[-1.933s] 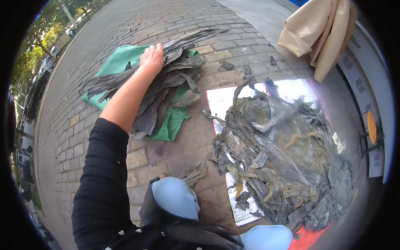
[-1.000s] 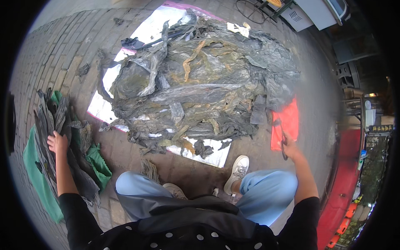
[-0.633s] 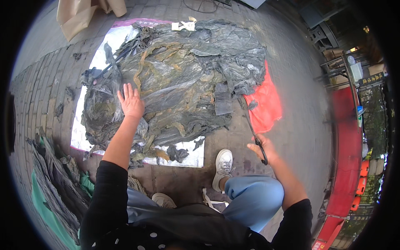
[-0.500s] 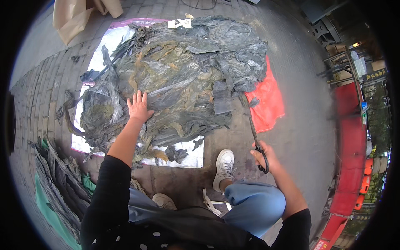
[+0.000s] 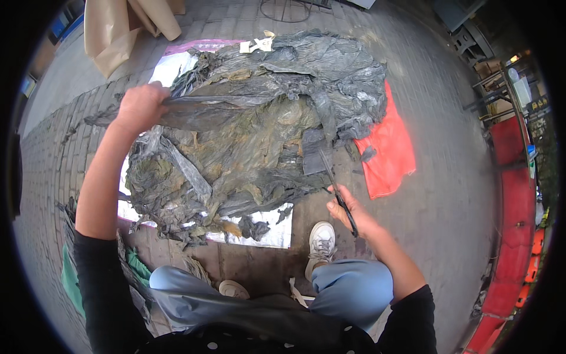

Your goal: The person sits on the ground and uses scissors to cut large, dark, crumpled fabric pieces into smaller strips. They repeatedly pick up pieces, cut them, and place the cut strips into a pile on a green mat to the left.

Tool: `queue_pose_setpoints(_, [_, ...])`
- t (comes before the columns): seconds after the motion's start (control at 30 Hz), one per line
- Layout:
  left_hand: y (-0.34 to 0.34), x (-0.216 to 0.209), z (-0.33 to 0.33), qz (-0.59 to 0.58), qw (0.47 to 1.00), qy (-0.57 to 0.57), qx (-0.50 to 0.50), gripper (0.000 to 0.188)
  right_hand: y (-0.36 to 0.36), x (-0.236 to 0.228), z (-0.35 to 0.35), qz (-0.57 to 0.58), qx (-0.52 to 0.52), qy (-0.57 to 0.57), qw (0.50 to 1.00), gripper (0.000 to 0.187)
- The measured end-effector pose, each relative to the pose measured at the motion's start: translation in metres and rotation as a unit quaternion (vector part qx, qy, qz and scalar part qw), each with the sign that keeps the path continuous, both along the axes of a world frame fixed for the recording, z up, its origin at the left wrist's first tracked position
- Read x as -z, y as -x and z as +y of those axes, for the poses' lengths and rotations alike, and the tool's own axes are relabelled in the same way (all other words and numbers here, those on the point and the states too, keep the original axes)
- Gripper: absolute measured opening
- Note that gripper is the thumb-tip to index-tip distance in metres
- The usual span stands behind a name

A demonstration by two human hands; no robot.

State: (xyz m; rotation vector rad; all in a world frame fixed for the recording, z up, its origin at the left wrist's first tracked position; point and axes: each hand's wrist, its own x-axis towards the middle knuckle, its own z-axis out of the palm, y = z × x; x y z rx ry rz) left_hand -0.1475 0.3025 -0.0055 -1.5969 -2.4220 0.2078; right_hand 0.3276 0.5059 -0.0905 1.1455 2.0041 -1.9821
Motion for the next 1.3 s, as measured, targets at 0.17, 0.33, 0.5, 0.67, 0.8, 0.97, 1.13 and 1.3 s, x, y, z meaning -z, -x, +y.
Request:
queue_pose_setpoints(0.17, [-0.068, -0.001, -0.027, -0.063, 0.970, 0.016, -0.233, 0.014, 0.041, 0.018, 0.015, 0.058, 0.016, -0.044, 0.997, 0.050])
queue_pose_setpoints(0.33, [-0.141, 0.091, -0.018, -0.270, 0.946, 0.027, -0.179, 0.026, 0.081, 0.047, 0.036, 0.059, -0.068, -0.040, 0.995, 0.059])
queue_pose_setpoints(0.5, [-0.090, 0.051, -0.027, -0.173, 0.965, 0.090, -0.175, 0.018, 0.136, 0.051, 0.079, 0.089, -0.063, -0.268, 0.957, 0.060])
queue_pose_setpoints(0.67, [-0.135, 0.039, -0.040, -0.139, 0.969, 0.076, -0.191, 0.013, 0.181, 0.047, 0.121, 0.017, -0.137, -0.320, 0.937, 0.063])
queue_pose_setpoints(0.8, [-0.156, 0.035, -0.032, 0.093, 0.981, -0.050, -0.161, 0.016, 0.155, 0.050, 0.138, 0.073, -0.057, -0.296, 0.951, 0.050])
queue_pose_setpoints(0.97, [-0.173, 0.062, -0.026, 0.018, 0.987, -0.026, -0.157, 0.011, 0.117, 0.053, 0.130, 0.048, -0.026, -0.101, 0.993, 0.056])
queue_pose_setpoints(1.13, [-0.168, 0.083, -0.049, 0.039, 0.982, -0.127, -0.131, 0.013, 0.099, 0.051, 0.109, 0.116, -0.029, -0.088, 0.989, 0.047])
queue_pose_setpoints(1.3, [-0.135, -0.008, -0.072, 0.111, 0.982, -0.042, -0.149, 0.007, 0.106, 0.014, 0.112, 0.106, -0.023, -0.171, 0.979, 0.054])
